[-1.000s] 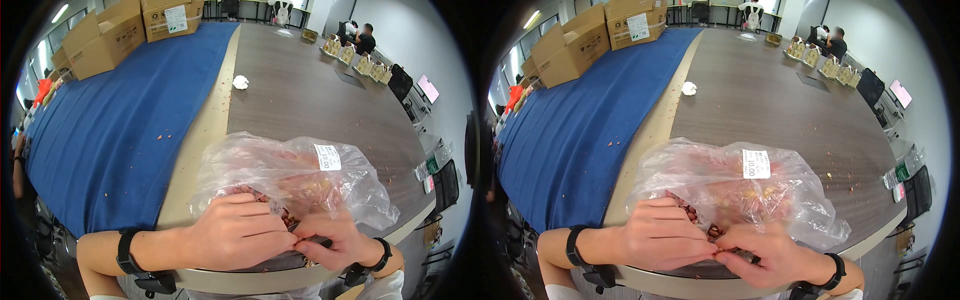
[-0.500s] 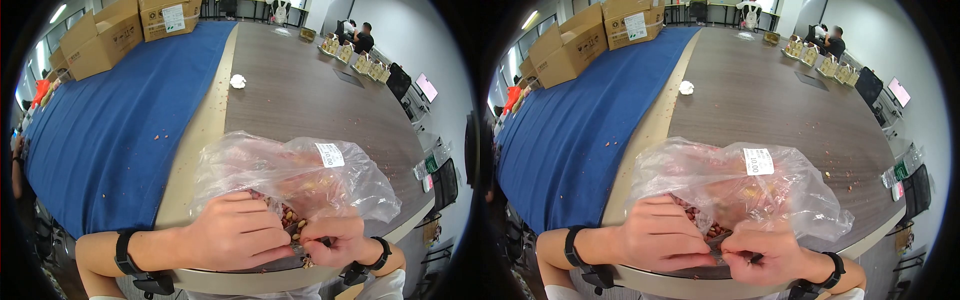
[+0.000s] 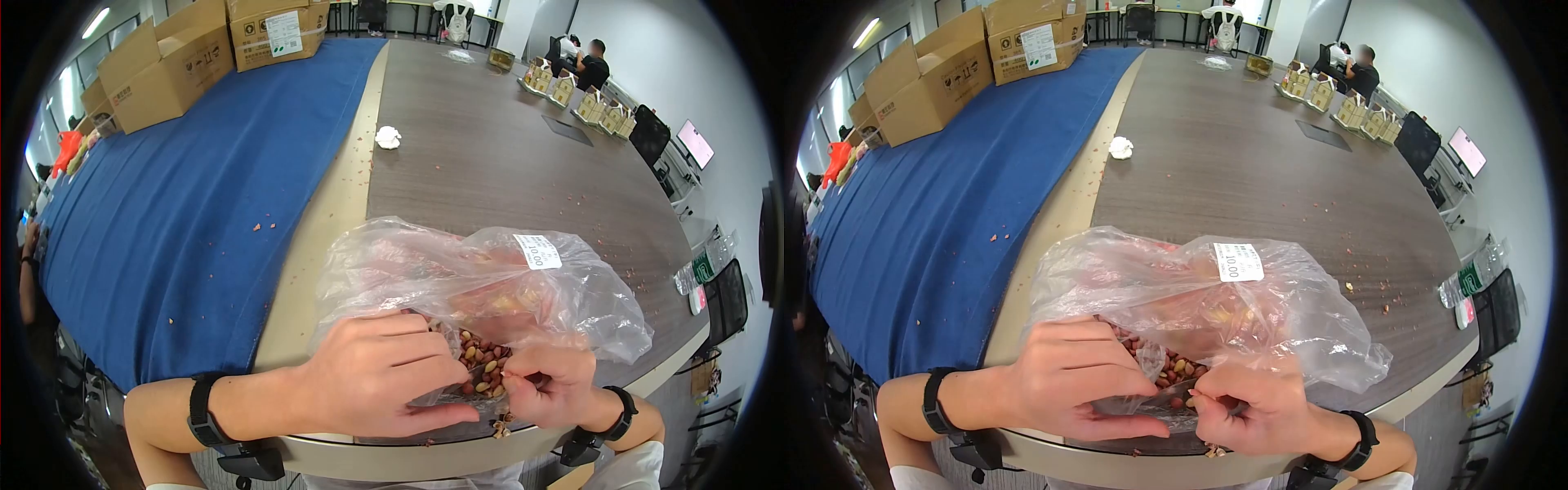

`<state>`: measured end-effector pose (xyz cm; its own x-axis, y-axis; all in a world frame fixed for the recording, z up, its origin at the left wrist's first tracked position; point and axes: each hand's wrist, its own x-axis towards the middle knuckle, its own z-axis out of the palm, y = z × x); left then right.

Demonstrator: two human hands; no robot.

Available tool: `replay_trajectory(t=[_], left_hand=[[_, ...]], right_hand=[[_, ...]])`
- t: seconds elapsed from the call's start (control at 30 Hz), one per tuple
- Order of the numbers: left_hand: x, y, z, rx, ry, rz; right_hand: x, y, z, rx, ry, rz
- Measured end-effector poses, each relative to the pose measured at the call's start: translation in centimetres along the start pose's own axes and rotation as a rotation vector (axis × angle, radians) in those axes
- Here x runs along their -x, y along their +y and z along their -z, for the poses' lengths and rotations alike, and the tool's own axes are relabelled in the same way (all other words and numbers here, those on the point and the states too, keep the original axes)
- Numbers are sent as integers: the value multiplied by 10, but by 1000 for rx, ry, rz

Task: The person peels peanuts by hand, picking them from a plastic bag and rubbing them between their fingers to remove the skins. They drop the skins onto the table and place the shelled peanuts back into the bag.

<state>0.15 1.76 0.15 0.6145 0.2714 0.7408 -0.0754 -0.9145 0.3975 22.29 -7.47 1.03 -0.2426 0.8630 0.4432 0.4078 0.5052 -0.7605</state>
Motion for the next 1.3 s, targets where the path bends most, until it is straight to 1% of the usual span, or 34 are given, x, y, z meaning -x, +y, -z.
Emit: replay_trajectory(t=[0.17, 0.27, 0.33, 0.43, 0.53, 0.67, 0.73, 0.87, 0.93, 1.07, 1.13, 1.23, 1.3], left_hand=[[2, -1, -2, 8, 9, 49], [2, -1, 0, -18, -9, 63], [3, -1, -2, -8, -13, 79], [2, -1, -1, -27, -50, 101], [1, -1, 0, -51, -61, 122], [0, -1, -1, -38, -56, 160], [1, -3, -3, -45, -32, 150], [4, -4, -4, -54, -38, 160], [3, -4, -3, -45, -36, 160], [4, -4, -5, -43, -14, 150], [3, -4, -4, -41, -37, 161], [4, -5, -6, -39, -43, 163], [5, -5, -7, -37, -36, 174]], right_hand=[[-3, 4, 3, 33, -26, 12], [-3, 5, 1, 58, -8, -16], [0, 11, -3, -22, 55, -9], [-5, 11, -2, 36, 33, 43], [-9, 6, 1, 46, 17, 51], [-10, 7, 3, 13, 16, 33], [-11, 7, 2, 25, 58, 24], [-9, 7, 7, 14, 1, -10], [-8, 12, 7, 7, 32, 24], [-5, 12, 7, -3, 94, -7], [-4, 15, 7, -83, 150, 35], [-3, 18, 8, -72, 182, 85], [-2, 17, 12, -105, 168, 52]])
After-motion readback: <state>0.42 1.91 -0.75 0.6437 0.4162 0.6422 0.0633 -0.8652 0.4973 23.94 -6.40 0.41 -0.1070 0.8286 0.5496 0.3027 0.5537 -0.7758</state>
